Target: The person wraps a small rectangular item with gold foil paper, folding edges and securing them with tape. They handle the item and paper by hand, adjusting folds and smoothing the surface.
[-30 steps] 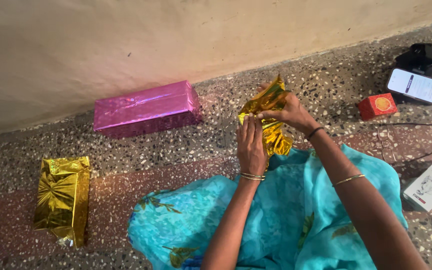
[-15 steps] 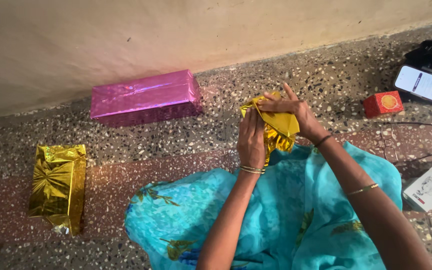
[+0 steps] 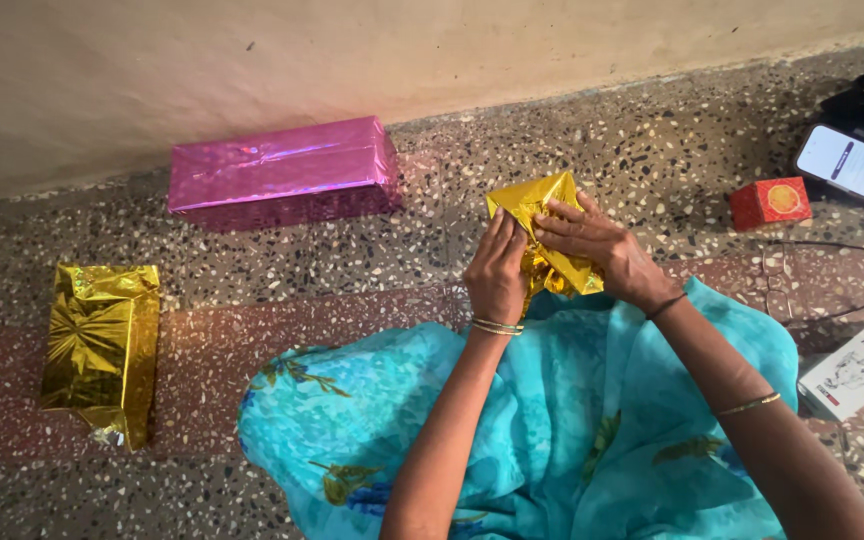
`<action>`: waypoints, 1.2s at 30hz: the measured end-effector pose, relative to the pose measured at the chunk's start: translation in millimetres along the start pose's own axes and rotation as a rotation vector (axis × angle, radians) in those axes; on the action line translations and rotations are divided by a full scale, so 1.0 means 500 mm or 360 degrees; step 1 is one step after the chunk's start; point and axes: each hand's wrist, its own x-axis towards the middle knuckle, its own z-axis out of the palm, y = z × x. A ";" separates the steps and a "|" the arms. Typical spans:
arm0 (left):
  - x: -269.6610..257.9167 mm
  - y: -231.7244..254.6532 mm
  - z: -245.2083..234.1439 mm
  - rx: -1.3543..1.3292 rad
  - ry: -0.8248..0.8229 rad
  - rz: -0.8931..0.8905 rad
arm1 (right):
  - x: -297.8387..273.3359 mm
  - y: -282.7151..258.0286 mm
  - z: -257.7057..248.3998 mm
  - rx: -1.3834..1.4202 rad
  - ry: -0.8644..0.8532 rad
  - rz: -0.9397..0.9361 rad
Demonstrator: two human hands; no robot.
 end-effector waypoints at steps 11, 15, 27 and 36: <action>0.007 -0.018 -0.010 -0.0173 0.0060 -0.0041 | -0.026 -0.025 0.041 -0.0591 -0.0050 -0.0009; 0.019 -0.008 -0.032 -0.0221 0.0040 -0.0087 | -0.032 -0.021 0.051 -0.0618 -0.0095 0.0043; 0.114 -0.128 0.005 -0.0149 -0.0632 0.0393 | -0.056 0.013 0.082 -0.0801 -0.0111 0.0141; 0.106 -0.116 0.023 -0.0331 -0.0592 0.0157 | -0.080 0.076 0.117 -0.1131 -0.0074 0.0001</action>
